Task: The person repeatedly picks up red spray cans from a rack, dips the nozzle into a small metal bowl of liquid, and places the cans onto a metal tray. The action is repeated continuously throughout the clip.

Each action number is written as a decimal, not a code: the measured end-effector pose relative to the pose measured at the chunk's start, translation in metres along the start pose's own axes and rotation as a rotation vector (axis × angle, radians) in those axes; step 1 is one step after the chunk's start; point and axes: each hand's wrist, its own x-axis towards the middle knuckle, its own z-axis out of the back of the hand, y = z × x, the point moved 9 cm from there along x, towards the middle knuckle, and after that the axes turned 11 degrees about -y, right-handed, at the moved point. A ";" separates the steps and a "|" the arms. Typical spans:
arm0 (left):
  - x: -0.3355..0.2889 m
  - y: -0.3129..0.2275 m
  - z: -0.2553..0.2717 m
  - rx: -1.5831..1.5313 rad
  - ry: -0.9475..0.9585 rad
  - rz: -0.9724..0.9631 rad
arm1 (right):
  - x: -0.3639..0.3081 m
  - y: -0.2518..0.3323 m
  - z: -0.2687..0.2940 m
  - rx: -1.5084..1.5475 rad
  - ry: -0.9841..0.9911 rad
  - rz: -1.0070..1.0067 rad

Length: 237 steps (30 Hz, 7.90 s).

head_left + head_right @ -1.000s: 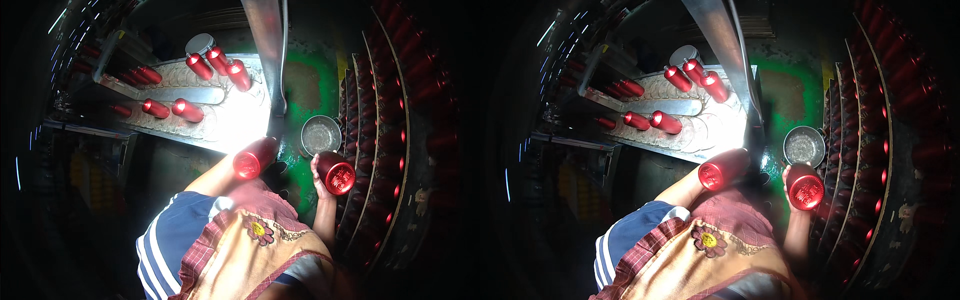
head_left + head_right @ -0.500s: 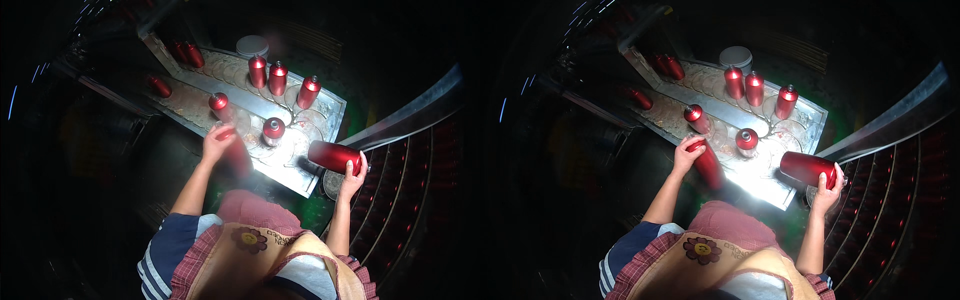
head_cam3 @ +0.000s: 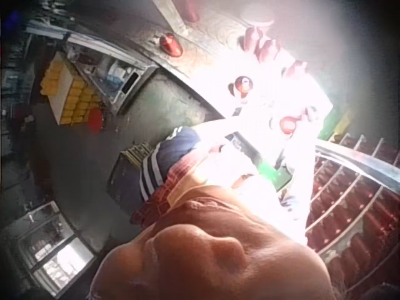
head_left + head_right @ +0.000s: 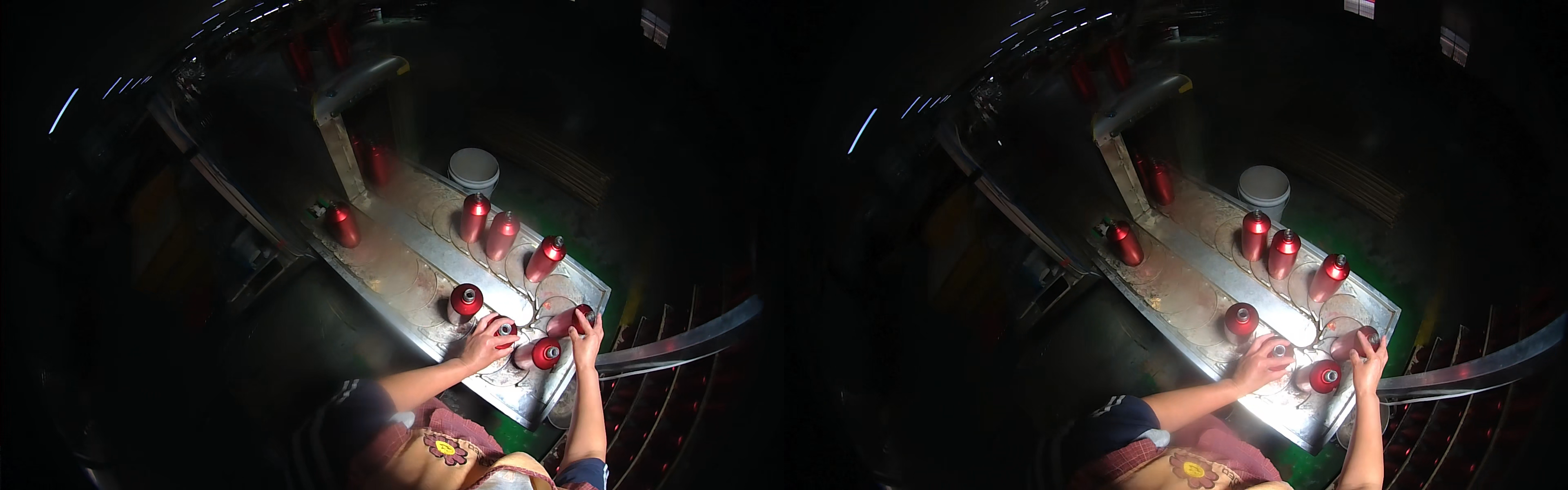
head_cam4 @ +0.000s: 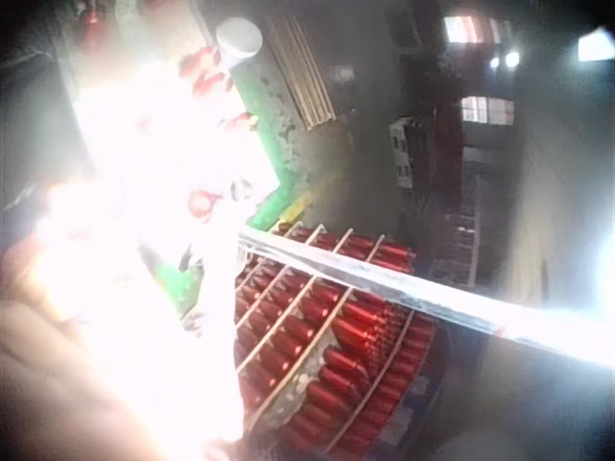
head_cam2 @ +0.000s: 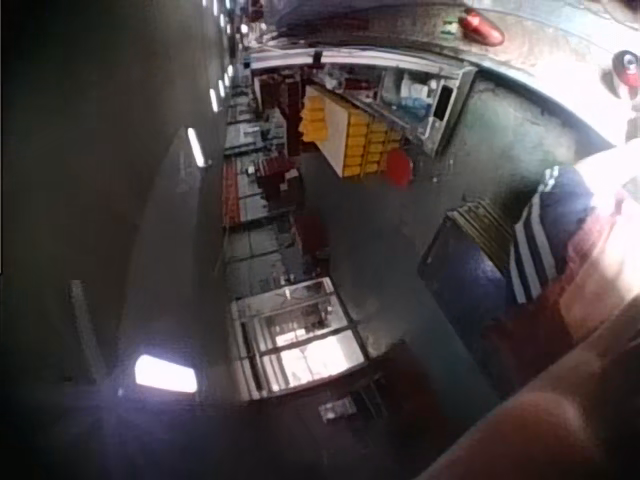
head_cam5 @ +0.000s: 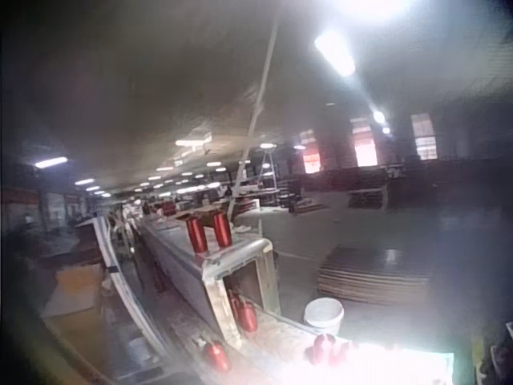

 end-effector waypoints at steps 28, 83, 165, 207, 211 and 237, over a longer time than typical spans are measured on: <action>-0.170 -0.780 -0.382 -0.951 0.680 -0.917 | -0.517 -0.361 0.817 -0.809 -1.202 -0.604; -0.159 -0.317 -0.660 -1.179 0.988 1.983 | -0.109 -0.434 0.284 2.472 -0.593 -1.146; 0.211 0.111 0.047 0.050 -0.621 -0.212 | -0.431 -0.112 0.389 0.168 -1.039 -0.759; -0.065 -0.610 -0.483 -1.227 0.708 0.223 | -0.398 -0.387 0.562 1.643 -1.318 -0.414; -0.090 -0.501 -0.505 -1.373 1.056 0.890 | -0.290 -0.399 0.489 1.966 -1.035 -0.381; -0.151 -0.291 -0.641 -1.196 1.140 1.876 | -0.124 -0.393 0.405 2.291 -0.496 -0.530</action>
